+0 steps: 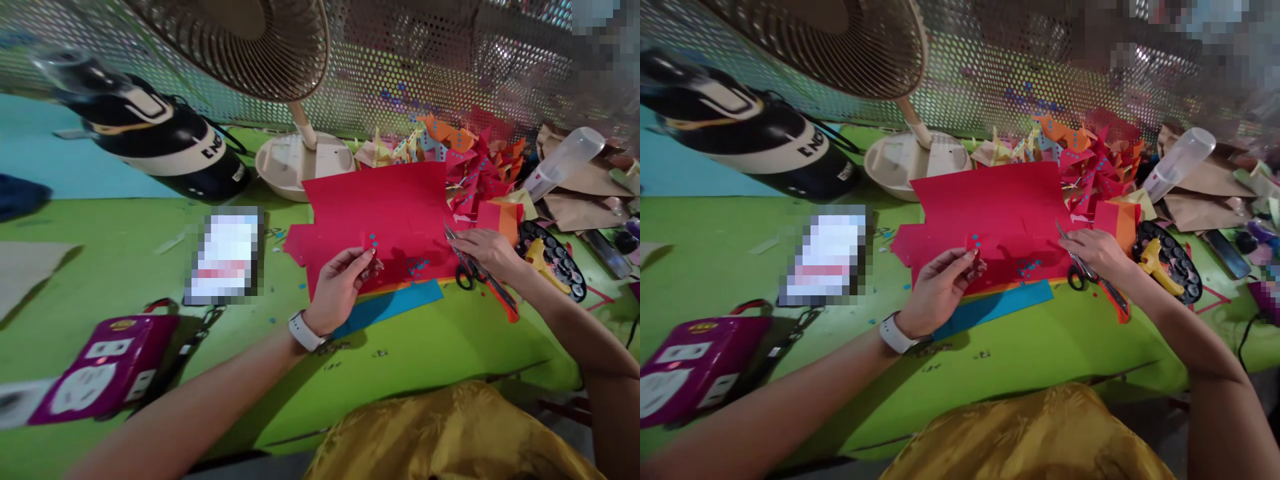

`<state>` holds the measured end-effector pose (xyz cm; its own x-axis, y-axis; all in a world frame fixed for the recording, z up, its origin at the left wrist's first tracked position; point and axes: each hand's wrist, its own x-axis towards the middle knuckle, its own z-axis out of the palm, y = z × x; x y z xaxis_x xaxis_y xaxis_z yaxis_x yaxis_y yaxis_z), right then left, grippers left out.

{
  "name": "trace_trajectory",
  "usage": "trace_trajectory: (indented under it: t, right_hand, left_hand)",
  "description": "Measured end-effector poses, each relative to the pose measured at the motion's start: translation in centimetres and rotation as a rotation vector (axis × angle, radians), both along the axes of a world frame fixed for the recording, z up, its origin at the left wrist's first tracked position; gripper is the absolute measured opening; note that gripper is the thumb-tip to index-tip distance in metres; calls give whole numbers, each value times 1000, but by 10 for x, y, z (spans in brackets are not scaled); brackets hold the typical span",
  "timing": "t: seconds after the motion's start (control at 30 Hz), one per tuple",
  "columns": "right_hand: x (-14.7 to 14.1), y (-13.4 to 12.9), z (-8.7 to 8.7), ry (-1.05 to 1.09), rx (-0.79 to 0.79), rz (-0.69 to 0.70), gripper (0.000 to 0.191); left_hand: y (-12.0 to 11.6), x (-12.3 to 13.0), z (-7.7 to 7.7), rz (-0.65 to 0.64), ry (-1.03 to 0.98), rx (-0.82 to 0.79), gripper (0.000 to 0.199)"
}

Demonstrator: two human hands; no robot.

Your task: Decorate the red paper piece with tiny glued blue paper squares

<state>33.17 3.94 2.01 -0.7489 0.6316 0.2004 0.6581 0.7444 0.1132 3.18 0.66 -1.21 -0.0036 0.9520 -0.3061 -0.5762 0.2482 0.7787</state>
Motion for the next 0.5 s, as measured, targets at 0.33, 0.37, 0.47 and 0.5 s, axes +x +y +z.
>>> trace_trajectory:
  t: [0.33,0.37,0.47,0.5]
  right_hand:
    - [-11,18,1,-121,31,-83,46]
    - [-10,16,4,-94,41,-122,48]
    - [-4,-2,12,-14,60,-244,42]
    - [-2,-10,15,1,59,-282,37]
  left_hand:
    - [0,-1,0,-5,4,-10,28]
    - [0,-1,0,-1,1,-10,29]
    - [0,-1,-1,8,-1,-16,30]
    - [0,-1,-1,12,1,-17,30]
